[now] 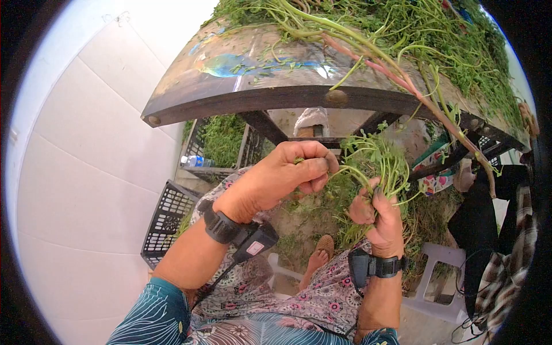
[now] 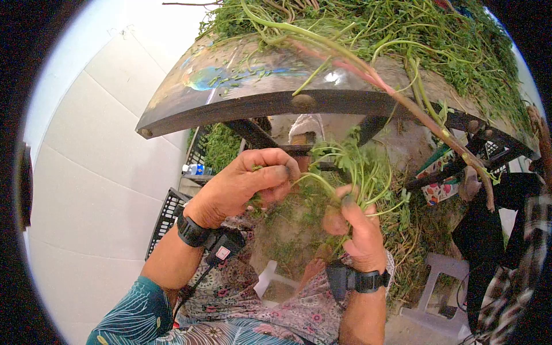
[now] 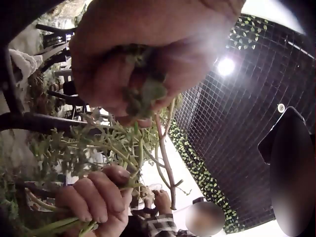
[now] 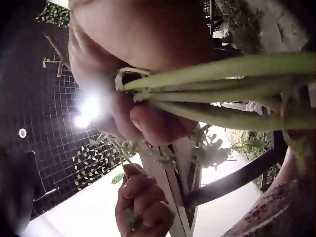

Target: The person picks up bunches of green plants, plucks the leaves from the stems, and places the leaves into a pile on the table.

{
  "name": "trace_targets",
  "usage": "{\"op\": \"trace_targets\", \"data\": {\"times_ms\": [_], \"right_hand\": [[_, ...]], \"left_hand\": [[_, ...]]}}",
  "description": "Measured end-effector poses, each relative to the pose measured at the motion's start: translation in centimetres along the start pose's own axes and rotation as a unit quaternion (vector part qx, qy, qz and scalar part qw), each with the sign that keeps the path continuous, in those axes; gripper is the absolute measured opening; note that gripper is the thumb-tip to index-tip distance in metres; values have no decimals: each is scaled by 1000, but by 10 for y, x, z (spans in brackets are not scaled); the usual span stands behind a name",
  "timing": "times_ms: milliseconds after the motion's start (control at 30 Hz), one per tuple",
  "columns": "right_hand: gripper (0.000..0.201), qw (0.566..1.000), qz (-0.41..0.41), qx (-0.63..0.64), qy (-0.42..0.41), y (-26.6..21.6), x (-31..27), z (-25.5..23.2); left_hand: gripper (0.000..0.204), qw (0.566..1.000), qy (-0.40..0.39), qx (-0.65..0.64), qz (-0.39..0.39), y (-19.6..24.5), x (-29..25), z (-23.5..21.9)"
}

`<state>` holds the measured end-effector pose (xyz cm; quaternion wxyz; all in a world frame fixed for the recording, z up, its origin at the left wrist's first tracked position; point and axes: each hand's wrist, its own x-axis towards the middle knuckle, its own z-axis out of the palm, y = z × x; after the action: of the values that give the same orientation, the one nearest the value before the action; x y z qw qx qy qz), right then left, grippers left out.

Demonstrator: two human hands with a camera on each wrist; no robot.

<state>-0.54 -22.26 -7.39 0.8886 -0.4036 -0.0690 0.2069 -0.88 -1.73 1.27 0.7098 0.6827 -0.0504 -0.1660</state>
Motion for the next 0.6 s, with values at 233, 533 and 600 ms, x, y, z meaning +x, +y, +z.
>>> {"op": "trace_targets", "data": {"times_ms": [233, 533, 600], "right_hand": [[22, 998, 19, -48, 34, -3, 3, 1], [17, 993, 42, -87, 65, 0, 6, 11], [23, 996, 12, -43, 78, 0, 8, 4]], "left_hand": [[21, 1000, 4, -17, 2, -3, 1, 0], [20, 1000, -15, 7, 2, 0, 1, -3], [21, 1000, -15, 6, 12, -3, 2, -5]]}}
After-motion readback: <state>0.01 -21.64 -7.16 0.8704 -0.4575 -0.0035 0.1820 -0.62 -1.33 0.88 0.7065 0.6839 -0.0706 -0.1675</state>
